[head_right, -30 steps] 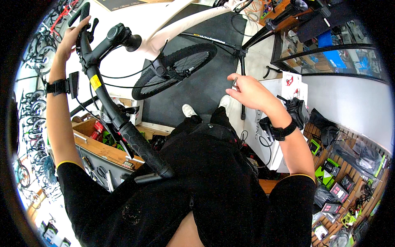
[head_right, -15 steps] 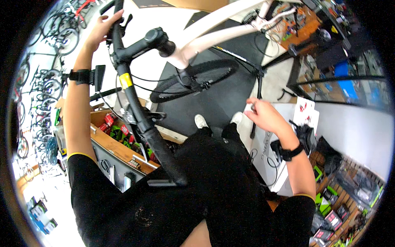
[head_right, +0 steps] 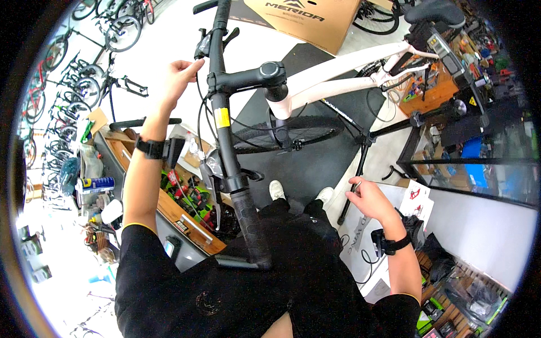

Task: The person assembles a bicycle by using an allen key to tighten the front wheel hub, picking up cutters from a workbench, and trimming a zip tie on the brake assembly.

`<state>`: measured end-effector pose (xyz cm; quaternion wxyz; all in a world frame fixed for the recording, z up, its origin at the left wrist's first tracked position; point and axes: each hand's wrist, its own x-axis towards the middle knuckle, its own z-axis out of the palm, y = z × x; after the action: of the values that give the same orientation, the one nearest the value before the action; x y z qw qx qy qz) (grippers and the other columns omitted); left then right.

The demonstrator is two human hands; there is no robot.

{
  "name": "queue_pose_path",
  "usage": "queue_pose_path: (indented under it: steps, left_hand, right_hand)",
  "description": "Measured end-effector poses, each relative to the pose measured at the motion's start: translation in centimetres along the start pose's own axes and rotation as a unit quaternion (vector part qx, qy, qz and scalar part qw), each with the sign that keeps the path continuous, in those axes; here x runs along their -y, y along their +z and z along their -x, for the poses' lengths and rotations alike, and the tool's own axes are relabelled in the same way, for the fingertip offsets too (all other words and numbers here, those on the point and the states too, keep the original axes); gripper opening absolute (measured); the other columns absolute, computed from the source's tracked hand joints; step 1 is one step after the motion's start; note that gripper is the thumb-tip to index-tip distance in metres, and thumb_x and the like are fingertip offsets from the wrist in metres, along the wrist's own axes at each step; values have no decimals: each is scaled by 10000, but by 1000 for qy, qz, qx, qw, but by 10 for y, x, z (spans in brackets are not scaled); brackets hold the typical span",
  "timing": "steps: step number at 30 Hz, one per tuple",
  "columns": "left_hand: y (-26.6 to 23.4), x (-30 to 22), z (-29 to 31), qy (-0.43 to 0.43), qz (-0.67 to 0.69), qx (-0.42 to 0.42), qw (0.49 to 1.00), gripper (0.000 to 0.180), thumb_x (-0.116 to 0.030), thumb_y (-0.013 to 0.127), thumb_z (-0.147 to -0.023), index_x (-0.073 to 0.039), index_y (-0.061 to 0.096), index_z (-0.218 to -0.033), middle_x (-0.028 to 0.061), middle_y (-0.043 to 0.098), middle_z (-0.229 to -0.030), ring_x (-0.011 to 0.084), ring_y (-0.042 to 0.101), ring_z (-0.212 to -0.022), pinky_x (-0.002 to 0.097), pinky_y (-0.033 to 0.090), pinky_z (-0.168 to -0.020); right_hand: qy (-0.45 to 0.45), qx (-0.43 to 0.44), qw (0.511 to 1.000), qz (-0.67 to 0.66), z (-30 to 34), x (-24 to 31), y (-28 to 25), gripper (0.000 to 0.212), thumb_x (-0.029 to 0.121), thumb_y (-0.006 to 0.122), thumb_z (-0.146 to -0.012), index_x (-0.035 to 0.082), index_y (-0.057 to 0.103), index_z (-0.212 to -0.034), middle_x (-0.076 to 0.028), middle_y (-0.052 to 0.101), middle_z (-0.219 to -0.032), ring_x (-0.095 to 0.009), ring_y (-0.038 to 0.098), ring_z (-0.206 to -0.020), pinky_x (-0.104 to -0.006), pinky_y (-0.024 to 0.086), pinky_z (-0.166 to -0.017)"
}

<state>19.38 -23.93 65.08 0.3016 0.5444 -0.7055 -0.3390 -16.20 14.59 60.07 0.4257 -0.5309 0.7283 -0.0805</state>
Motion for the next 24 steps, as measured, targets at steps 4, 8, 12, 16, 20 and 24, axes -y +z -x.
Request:
queue_pose_path:
  steps: [4,8,12,16,20,24]
  left_hand:
    - [8,11,-11,-1,46,-13,999,333,-293,665,-863,37,645,-826,86,645,-668,133,597,-596,275,480,-585]
    - [14,6,-1,-90,261,39,960,261,-230,565,-932,20,637,-909,66,648,-769,138,612,-680,277,495,-670]
    - [13,27,3,-144,521,145,829,292,-266,492,-975,-9,610,-1047,18,635,-855,121,608,-783,263,489,-738]
    - [10,8,9,-158,400,78,899,267,-267,567,-950,-8,616,-992,31,632,-848,113,603,-758,240,478,-694]
    - [11,1,9,-123,333,37,934,238,-209,647,-910,24,610,-945,74,631,-852,124,601,-737,236,475,-652]
    - [12,10,11,-144,526,112,831,277,-250,599,-942,23,593,-988,80,626,-886,131,599,-786,257,481,-689]
  right_hand:
    - [-18,-3,1000,-4,-7,16,2,355,207,632,-873,-49,568,-1111,-128,533,-551,-240,513,-501,-373,410,-531]
    - [-12,9,1000,-9,-9,16,10,366,212,637,-875,-42,565,-1128,-108,514,-549,-213,492,-506,-363,405,-537]
    - [6,26,999,-20,-6,26,10,373,219,637,-878,-36,561,-1139,-95,522,-567,-194,488,-523,-353,405,-544]
    - [13,22,1000,-14,-5,18,10,342,218,636,-875,-50,581,-1081,-120,551,-598,-211,514,-541,-358,419,-561]
    - [-18,2,1000,-11,-8,4,15,324,216,634,-871,-67,595,-1024,-145,562,-608,-228,530,-552,-367,427,-574]
    - [-11,27,1000,-7,-7,14,13,347,214,630,-874,-56,581,-1085,-135,550,-581,-233,529,-543,-364,427,-571]
